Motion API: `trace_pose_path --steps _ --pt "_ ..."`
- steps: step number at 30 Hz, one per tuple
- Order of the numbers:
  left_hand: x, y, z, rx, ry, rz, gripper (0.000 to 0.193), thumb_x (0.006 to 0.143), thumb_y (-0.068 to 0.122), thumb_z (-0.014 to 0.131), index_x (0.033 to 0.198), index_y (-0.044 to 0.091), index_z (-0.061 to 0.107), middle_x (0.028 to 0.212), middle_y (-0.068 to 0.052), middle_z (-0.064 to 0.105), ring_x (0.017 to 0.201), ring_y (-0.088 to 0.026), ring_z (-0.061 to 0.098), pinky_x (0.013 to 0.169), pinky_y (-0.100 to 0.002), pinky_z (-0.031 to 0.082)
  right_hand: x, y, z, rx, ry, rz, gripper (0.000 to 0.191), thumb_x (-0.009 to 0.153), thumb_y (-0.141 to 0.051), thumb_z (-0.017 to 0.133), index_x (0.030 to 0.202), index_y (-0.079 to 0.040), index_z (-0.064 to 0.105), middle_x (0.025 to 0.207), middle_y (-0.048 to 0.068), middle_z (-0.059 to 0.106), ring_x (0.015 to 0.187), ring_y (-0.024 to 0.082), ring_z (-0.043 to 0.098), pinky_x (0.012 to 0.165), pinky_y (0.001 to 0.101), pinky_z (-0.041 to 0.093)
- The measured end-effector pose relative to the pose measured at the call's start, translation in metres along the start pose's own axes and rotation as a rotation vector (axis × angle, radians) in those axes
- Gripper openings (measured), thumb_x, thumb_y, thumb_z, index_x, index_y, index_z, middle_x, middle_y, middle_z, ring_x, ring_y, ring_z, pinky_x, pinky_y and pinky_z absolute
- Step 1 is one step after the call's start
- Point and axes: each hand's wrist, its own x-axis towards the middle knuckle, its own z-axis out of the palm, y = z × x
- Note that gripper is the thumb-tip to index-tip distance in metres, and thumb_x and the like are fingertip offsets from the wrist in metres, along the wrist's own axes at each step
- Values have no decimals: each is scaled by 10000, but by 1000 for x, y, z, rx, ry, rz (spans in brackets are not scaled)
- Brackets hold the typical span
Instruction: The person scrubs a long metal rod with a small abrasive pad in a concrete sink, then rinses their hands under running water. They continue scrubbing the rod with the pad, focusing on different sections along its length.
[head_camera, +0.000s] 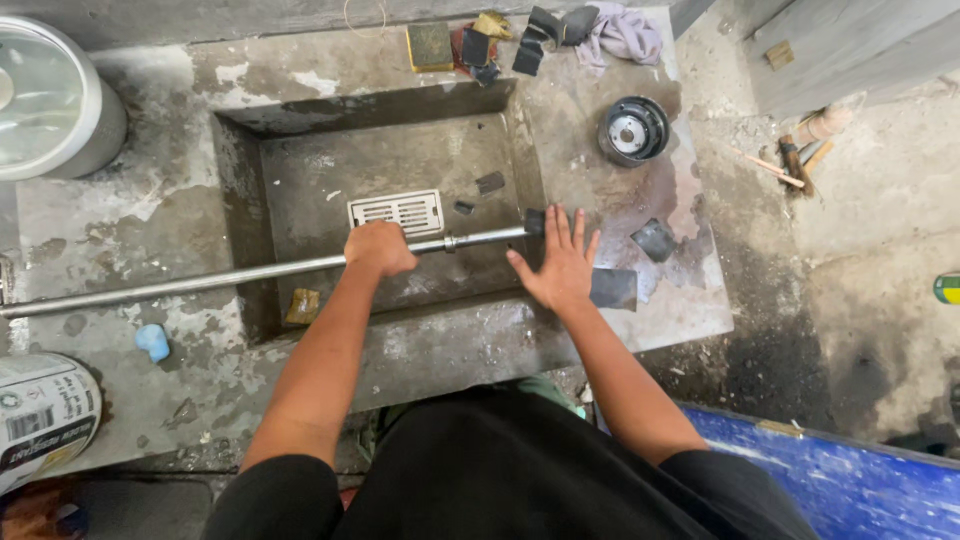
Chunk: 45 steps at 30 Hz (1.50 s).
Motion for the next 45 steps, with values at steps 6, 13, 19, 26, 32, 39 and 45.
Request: trace_pose_path --steps 6,13,19,26,32,39,45 --pt "15 3 -7 13 5 -17 520 753 479 751 1078 75 792 1154 -178 746 1092 -338 719 951 -425 568 10 6 1 5 -16 -25 1057 864 -753 523 1624 -64 266 1690 97 282 1576 374 95 1221 639 21" --pt "38 -7 -23 -13 -5 -25 487 741 450 760 1060 84 796 1145 -167 749 1091 -333 715 956 -428 565 51 -1 3 -24 -28 -67 1056 875 -767 530 1605 -48 270 1668 113 290 1563 393 108 1218 628 25" --pt "45 -8 -34 30 -1 -13 439 772 407 739 1058 80 800 1131 -176 764 1081 -334 730 951 -431 574 67 -5 -4 8 -67 -1 1026 890 -757 521 1618 -77 278 1682 78 305 1596 375 109 1257 622 27" --pt "52 -9 -47 -1 31 -27 470 741 436 768 1044 78 792 1124 -171 745 1075 -341 714 938 -428 564 78 -5 -12 13 -31 -97 1074 843 -758 542 1610 -56 273 1670 113 295 1549 390 121 1200 625 30" --pt "56 -6 -45 17 56 12 409 750 404 743 1021 104 810 1097 -156 765 1054 -334 730 922 -435 575 82 -1 -14 38 -11 -24 1048 891 -765 528 1611 -44 284 1672 109 321 1584 390 134 1247 626 49" --pt "59 -5 -30 51 132 23 364 755 389 728 1000 131 808 1042 -150 776 994 -324 746 867 -436 583 84 5 -15 0 -40 -62 1043 884 -749 531 1618 -48 291 1662 108 336 1586 392 138 1235 641 51" --pt "65 0 -8 79 355 63 285 719 356 736 930 177 802 952 -107 777 904 -295 749 809 -458 558 84 10 -19 25 -14 -157 1074 857 -753 547 1601 -22 289 1660 153 315 1551 399 143 1204 631 59"
